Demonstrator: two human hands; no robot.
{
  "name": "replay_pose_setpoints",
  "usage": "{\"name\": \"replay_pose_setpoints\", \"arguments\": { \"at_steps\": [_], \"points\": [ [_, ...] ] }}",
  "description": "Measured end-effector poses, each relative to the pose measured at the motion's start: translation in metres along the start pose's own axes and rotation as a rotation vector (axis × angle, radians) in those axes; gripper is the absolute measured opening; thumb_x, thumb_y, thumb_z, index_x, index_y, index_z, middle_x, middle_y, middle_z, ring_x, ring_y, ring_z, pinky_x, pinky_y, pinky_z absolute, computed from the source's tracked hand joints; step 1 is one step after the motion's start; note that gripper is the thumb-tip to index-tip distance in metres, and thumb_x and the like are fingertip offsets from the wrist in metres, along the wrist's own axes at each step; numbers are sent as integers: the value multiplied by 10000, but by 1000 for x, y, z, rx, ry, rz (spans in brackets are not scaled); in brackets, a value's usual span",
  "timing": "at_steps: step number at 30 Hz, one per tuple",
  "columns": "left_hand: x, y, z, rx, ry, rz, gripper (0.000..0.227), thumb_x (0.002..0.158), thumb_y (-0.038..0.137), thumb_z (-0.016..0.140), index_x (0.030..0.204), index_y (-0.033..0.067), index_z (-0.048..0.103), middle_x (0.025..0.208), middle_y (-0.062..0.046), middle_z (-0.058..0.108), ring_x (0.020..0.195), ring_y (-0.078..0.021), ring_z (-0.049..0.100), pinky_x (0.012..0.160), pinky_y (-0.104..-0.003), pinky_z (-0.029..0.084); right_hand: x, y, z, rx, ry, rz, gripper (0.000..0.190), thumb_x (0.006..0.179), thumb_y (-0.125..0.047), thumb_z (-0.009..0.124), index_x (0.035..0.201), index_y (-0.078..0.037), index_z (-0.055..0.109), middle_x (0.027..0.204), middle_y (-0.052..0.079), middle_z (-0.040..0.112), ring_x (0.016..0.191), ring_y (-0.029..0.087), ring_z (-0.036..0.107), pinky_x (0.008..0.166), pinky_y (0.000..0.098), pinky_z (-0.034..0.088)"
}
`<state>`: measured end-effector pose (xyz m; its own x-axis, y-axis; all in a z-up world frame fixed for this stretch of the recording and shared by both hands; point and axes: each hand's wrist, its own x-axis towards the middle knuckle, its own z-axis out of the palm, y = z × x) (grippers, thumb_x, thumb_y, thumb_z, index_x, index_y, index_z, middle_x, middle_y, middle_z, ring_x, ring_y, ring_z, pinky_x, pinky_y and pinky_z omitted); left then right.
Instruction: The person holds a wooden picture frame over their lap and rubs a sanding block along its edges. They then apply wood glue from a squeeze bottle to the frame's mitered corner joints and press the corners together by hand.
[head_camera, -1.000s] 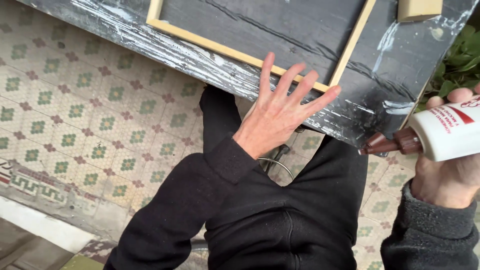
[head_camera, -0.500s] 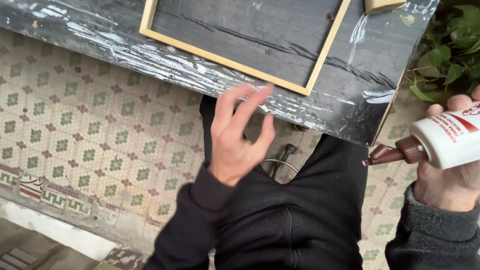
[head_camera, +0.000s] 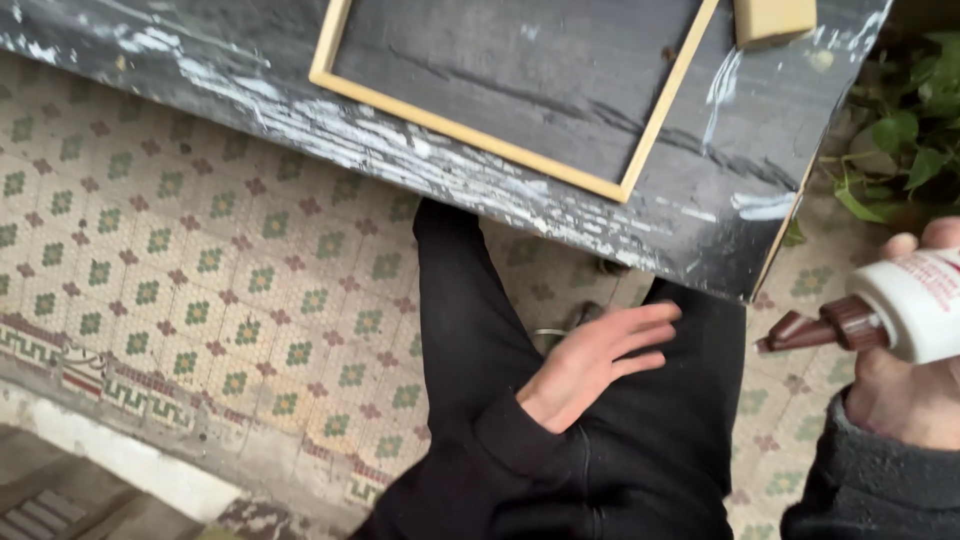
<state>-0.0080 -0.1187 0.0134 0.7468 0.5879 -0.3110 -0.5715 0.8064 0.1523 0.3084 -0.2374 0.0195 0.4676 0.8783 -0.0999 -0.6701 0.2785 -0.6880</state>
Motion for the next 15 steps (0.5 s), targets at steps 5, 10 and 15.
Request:
{"name": "replay_pose_setpoints", "arguments": {
  "at_steps": [5, 10, 15],
  "points": [
    [7, 26, 22, 756, 73, 68, 303, 1027, 222, 646, 1213, -7, 713, 1075, -128, 767, 989, -179, 743, 881, -320, 591, 12, -17, 21, 105, -109, 155, 359, 1041, -119, 746, 1297, -20, 515, 1246, 215, 621, 1236, 309, 669, 950, 410, 636],
    [69, 77, 72, 1797, 413, 703, 469, 911, 365, 869, 693, -25, 727, 642, -93, 717, 536, -144, 607, 553, -317, 471, 12, -9, 46, 193, -57, -51, 342, 1093, -86, 709, 1350, -20, 492, 1251, 124, 602, 1179, 217, 643, 1061, 357, 579],
    [143, 72, 56, 2077, 230, 1148, 479, 836, 198, 755, 1242, -13, 615, 1112, -124, 675, 938, -242, 607, 799, -387, 491, 9, -4, 75, 268, 100, -108, 287, 1139, -80, 646, 1370, -32, 483, 1240, 93, 589, 1161, 188, 623, 1091, 309, 548]
  ]
}}
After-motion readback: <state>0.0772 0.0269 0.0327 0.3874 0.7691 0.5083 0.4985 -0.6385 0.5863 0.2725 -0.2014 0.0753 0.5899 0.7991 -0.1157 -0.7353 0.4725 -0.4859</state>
